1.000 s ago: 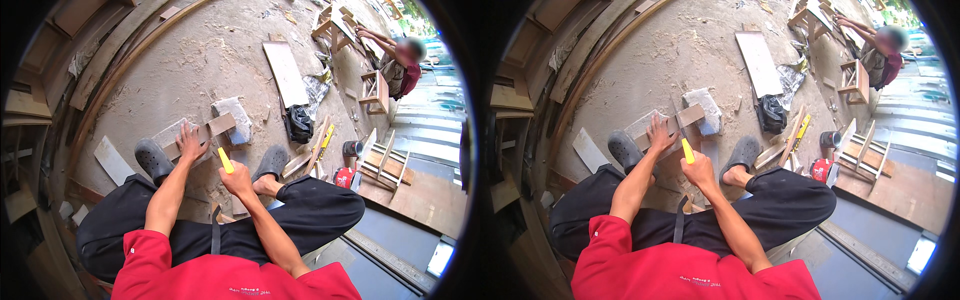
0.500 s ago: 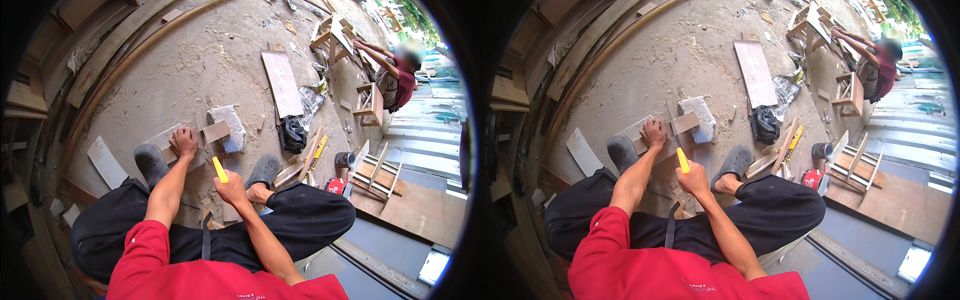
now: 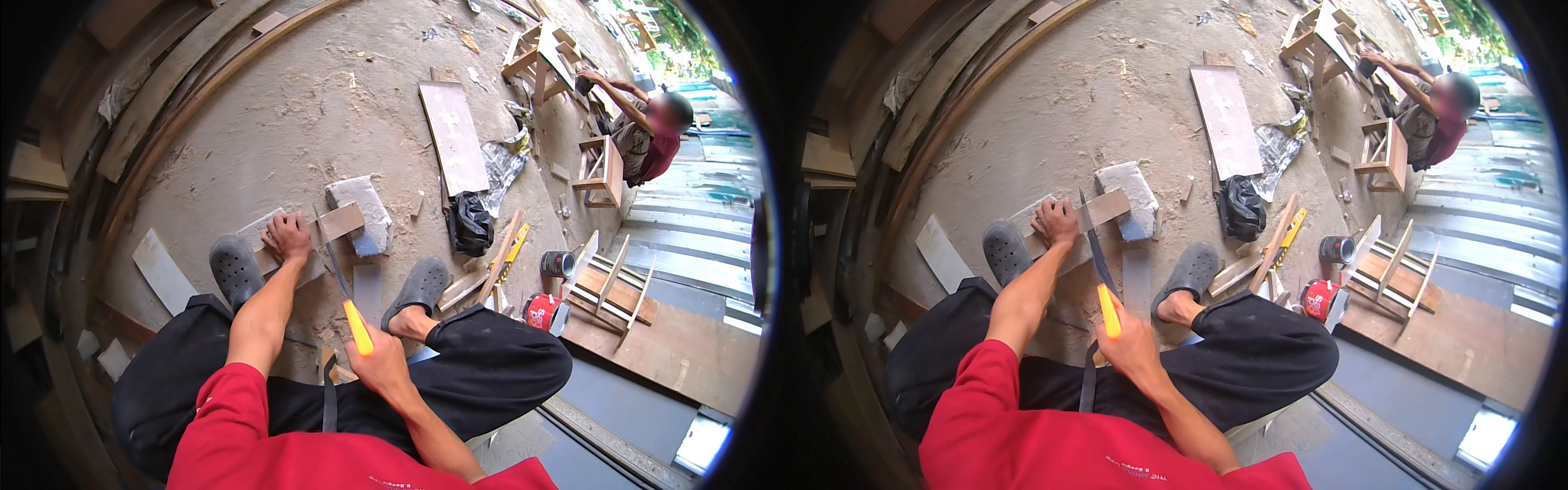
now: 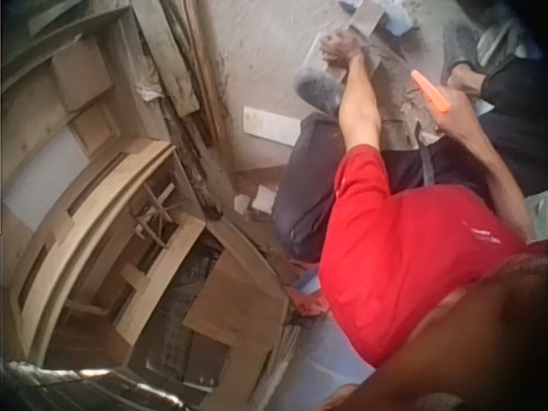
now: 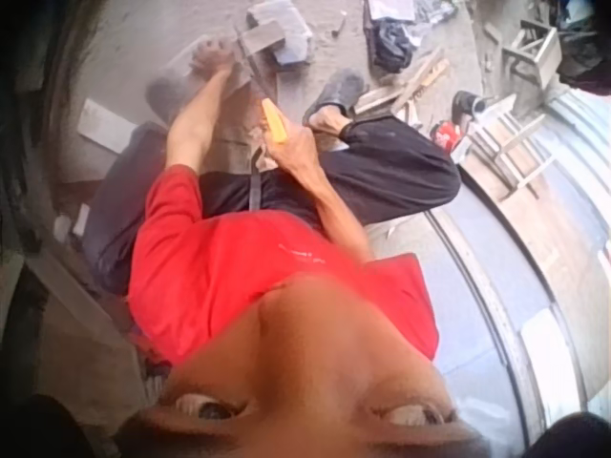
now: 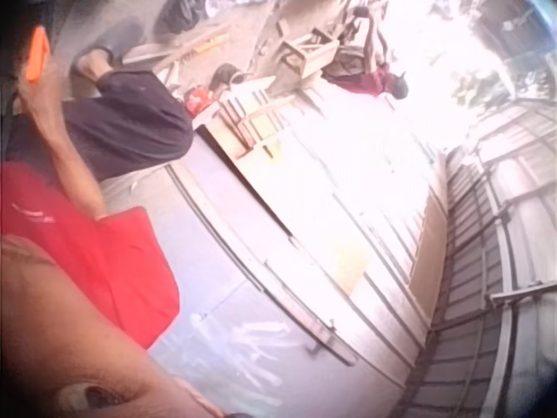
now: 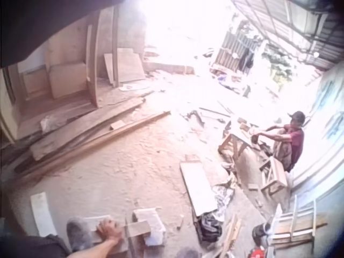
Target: The person sits on the floor and uses a hand saw to cut a small rectangular piece of wood that is held in place by a concrete block. The person repeatedly saws through the wood, adjusting the piece as needed, while another person works in the background.
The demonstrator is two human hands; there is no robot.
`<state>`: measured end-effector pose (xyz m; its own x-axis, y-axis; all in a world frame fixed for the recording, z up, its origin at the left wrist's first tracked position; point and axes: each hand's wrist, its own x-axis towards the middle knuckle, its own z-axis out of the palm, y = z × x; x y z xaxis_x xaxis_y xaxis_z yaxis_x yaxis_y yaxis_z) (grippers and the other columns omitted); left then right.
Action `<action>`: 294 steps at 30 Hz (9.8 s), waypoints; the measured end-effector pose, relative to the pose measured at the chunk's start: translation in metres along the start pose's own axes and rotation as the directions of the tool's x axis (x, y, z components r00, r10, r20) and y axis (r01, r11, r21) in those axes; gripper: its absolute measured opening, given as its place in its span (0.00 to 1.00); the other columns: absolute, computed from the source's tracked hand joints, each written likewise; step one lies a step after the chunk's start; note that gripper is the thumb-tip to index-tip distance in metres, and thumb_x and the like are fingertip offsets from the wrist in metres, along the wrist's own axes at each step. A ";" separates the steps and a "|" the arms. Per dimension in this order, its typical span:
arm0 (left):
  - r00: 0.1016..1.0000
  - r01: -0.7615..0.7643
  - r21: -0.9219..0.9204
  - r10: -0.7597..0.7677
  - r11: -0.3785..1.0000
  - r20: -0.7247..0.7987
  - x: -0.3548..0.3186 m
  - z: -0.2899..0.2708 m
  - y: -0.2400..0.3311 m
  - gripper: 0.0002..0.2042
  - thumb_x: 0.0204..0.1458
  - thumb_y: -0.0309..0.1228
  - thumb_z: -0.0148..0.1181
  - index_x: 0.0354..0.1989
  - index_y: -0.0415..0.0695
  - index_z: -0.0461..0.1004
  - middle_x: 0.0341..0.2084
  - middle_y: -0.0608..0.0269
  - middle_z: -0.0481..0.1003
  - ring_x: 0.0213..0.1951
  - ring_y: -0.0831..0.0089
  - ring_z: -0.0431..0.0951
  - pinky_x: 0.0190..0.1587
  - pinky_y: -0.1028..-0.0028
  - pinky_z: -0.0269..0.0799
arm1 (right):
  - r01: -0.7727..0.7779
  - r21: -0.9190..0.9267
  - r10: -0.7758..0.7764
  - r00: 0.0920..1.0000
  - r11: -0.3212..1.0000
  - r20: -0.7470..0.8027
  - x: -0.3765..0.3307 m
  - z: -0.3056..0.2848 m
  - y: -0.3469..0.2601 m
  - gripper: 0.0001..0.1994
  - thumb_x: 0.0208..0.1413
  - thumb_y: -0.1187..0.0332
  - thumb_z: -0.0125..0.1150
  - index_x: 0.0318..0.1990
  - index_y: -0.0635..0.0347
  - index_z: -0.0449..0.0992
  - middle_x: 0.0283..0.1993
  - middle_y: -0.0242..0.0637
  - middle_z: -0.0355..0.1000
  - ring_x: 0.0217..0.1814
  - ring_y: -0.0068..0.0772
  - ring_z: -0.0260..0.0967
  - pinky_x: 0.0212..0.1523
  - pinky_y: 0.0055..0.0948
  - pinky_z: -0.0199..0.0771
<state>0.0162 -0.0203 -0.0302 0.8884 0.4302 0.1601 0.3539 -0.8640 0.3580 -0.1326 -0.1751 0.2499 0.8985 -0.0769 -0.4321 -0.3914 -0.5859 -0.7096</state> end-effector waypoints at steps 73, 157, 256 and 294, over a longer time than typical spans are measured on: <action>0.996 -0.089 0.096 0.092 0.991 -0.021 0.003 0.018 -0.013 0.18 0.60 0.48 0.49 0.32 0.51 0.81 0.39 0.65 0.74 0.49 0.63 0.69 0.55 0.59 0.56 | -0.015 0.042 0.016 1.000 0.999 -0.022 0.041 0.016 0.045 0.09 0.46 0.70 0.58 0.34 0.64 0.77 0.24 0.53 0.72 0.27 0.57 0.72 0.31 0.46 0.73; 0.687 -0.564 0.091 0.405 0.821 0.603 -0.021 -0.051 -0.016 0.28 0.55 0.34 0.58 0.65 0.44 0.61 0.61 0.45 0.62 0.58 0.47 0.67 0.49 0.57 0.77 | -0.033 0.094 0.023 0.994 0.995 0.107 0.031 0.002 0.030 0.15 0.52 0.61 0.60 0.27 0.68 0.71 0.21 0.47 0.70 0.24 0.44 0.69 0.29 0.40 0.68; 0.722 -0.447 -0.045 0.390 0.893 0.571 0.003 -0.074 -0.006 0.26 0.48 0.40 0.67 0.57 0.55 0.72 0.48 0.59 0.71 0.52 0.56 0.72 0.45 0.61 0.78 | -0.171 0.027 0.166 0.978 0.985 0.126 0.005 -0.021 -0.010 0.10 0.51 0.68 0.59 0.26 0.69 0.74 0.23 0.56 0.70 0.28 0.60 0.72 0.29 0.46 0.69; 0.707 -0.480 -0.030 0.406 0.877 0.579 -0.006 -0.062 -0.015 0.25 0.49 0.40 0.66 0.58 0.55 0.72 0.51 0.55 0.70 0.51 0.53 0.71 0.48 0.58 0.75 | -0.034 0.021 0.034 0.999 0.999 -0.007 0.055 0.026 0.039 0.13 0.49 0.64 0.57 0.24 0.67 0.73 0.22 0.55 0.69 0.27 0.60 0.70 0.30 0.47 0.70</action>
<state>-0.0123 0.0067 0.0205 0.9411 -0.1982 -0.2738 -0.1245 -0.9563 0.2644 -0.1032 -0.1815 0.1840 0.8860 -0.1020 -0.4523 -0.4256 -0.5659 -0.7061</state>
